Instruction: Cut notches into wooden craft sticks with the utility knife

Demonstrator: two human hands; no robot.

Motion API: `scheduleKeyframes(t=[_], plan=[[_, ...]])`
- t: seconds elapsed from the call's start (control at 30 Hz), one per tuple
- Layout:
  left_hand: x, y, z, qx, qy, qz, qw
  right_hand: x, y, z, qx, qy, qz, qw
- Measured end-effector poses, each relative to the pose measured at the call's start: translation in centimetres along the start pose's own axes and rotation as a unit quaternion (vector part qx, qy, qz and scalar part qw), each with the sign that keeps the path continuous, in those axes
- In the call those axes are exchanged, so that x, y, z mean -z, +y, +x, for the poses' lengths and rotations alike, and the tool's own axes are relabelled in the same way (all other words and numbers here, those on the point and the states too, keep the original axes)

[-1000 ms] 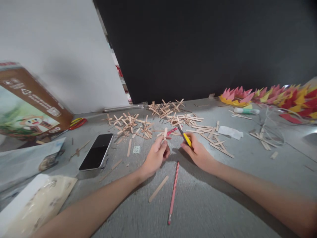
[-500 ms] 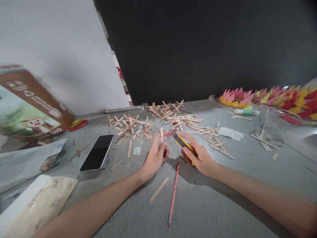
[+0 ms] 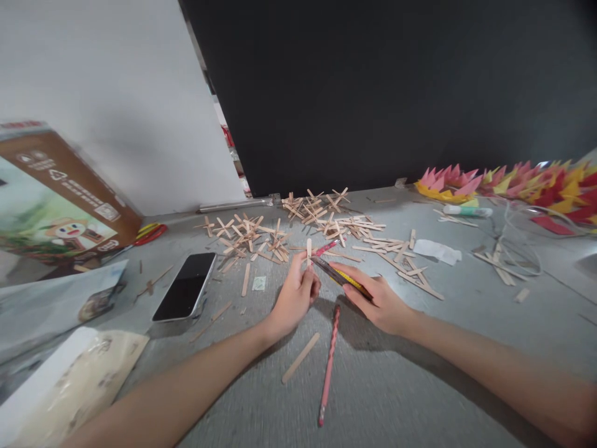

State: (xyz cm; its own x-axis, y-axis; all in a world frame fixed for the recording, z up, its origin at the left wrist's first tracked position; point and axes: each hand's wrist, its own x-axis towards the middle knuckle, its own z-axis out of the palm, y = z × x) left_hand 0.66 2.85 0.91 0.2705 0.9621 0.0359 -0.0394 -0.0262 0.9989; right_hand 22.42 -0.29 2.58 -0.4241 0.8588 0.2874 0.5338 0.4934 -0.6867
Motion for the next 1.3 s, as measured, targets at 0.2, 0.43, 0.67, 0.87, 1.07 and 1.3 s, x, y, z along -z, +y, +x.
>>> scheduleKeyframes(t=[0.2,0.43,0.67,0.87,1.07,1.3], plan=[[0.0,0.0,0.0,0.011,-0.001,0.005,1.000,-0.2,-0.2,0.0,-0.014,-0.008,0.007,1.000],[0.2,-0.3,0.0,-0.004,-0.004,0.018,1.000,-0.2,0.2,-0.1,-0.037,-0.025,0.024,0.999],[0.3,-0.5,-0.1,-0.017,-0.009,0.045,0.999,-0.5,1.3,0.0,-0.083,-0.051,0.230,0.968],[0.4,-0.4,-0.1,-0.026,-0.010,0.062,0.998,-0.3,1.7,0.4,-0.136,-0.043,0.333,0.932],[0.2,-0.3,-0.1,-0.019,-0.006,0.046,0.999,-0.3,1.1,0.3,-0.103,-0.031,0.292,0.950],[0.1,-0.1,-0.2,-0.027,-0.011,0.086,0.996,-0.5,-0.1,-0.4,-0.031,0.006,-0.018,0.999]])
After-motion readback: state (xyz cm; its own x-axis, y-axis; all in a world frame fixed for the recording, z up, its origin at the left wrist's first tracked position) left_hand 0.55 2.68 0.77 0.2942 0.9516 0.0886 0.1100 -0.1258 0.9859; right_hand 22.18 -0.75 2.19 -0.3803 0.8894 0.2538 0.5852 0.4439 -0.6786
